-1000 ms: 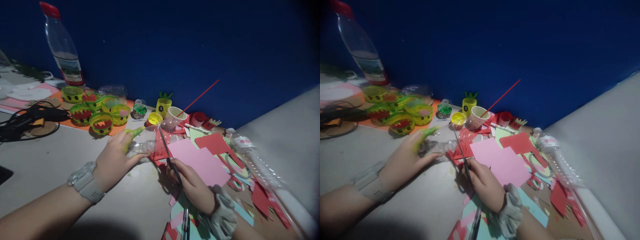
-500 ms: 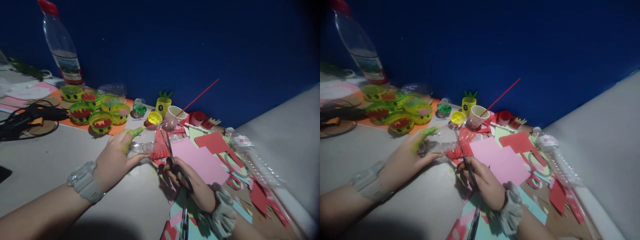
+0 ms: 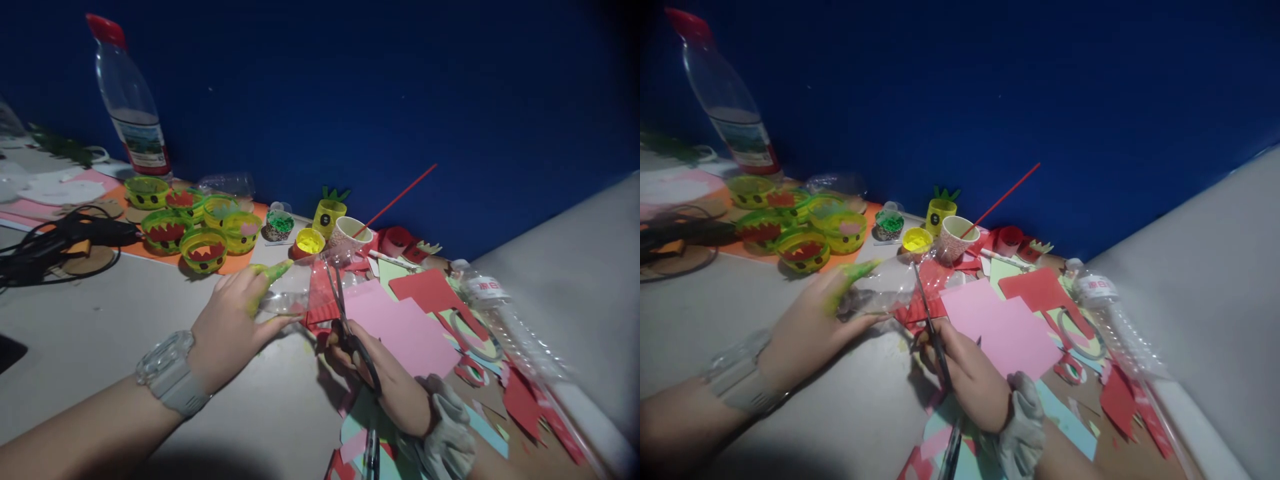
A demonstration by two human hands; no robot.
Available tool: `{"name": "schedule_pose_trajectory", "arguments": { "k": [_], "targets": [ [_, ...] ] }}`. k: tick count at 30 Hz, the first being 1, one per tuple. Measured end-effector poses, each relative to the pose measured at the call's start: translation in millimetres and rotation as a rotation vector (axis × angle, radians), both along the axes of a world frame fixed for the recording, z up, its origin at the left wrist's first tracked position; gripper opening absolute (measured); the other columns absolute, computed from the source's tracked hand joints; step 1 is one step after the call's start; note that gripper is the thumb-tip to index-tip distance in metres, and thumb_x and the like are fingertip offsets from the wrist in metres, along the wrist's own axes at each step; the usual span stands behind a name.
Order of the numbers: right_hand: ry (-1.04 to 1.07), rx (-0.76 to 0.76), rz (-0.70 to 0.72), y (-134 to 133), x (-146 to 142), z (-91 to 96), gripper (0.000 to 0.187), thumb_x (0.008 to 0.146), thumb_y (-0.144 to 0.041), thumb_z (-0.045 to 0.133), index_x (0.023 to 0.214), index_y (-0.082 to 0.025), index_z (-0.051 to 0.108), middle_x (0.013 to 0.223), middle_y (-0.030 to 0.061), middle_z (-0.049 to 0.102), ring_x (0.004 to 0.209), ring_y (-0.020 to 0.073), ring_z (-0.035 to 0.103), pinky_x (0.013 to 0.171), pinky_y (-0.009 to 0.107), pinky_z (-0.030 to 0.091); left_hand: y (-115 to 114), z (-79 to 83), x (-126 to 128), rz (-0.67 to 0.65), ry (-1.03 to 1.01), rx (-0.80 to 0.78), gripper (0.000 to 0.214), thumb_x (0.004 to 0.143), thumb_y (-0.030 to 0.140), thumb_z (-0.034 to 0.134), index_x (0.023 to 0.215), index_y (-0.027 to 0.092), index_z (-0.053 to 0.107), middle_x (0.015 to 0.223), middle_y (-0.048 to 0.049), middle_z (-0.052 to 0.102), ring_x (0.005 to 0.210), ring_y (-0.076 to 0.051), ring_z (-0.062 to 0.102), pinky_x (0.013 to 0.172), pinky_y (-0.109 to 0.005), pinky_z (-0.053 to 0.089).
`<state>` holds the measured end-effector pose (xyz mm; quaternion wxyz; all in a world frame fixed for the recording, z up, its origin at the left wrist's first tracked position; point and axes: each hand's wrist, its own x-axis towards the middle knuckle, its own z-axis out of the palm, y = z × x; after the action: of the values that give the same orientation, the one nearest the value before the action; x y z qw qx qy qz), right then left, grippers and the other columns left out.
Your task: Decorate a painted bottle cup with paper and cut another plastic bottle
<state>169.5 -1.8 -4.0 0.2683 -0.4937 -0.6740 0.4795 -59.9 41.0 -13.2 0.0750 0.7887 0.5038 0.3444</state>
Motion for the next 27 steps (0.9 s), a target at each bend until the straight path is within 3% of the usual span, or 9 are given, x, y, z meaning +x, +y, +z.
{"name": "schedule_pose_trajectory", "arguments": {
  "k": [4, 12, 27],
  "targets": [
    [-0.045, -0.023, 0.051, 2.7, 2.0, 1.8, 0.038, 0.091, -0.054, 0.034, 0.090, -0.019, 0.049, 0.078, 0.0016, 0.048, 0.070, 0.0152, 0.043, 0.066, 0.030, 0.038, -0.5, 0.8, -1.1, -0.009, -0.007, -0.033, 0.056, 0.078, 0.049, 0.060, 0.125, 0.024, 0.044, 0.095, -0.0032, 0.058, 0.088, -0.022, 0.055, 0.077, -0.035, 0.044],
    [0.071, -0.113, 0.041, 5.3, 2.5, 0.8, 0.037, 0.089, -0.053, 0.042, 0.086, -0.017, 0.049, 0.071, -0.0005, 0.045, 0.062, 0.0120, 0.040, 0.055, 0.024, 0.035, 1.1, 2.2, -0.4, 0.000, -0.007, -0.069, 0.054, 0.078, 0.046, 0.061, 0.124, 0.024, 0.046, 0.093, -0.0029, 0.058, 0.087, -0.022, 0.055, 0.076, -0.034, 0.044],
    [-0.094, -0.009, 0.059, 6.9, 7.0, -2.2, 0.032, 0.094, -0.044, 0.036, 0.077, -0.018, 0.044, 0.071, -0.0017, 0.045, 0.063, 0.0119, 0.041, 0.060, 0.023, 0.036, 2.6, 0.5, -2.5, 0.036, 0.015, -0.083, 0.051, 0.078, 0.047, 0.060, 0.120, 0.021, 0.048, 0.099, -0.0068, 0.059, 0.092, -0.025, 0.057, 0.079, -0.039, 0.046]
  ]
}}
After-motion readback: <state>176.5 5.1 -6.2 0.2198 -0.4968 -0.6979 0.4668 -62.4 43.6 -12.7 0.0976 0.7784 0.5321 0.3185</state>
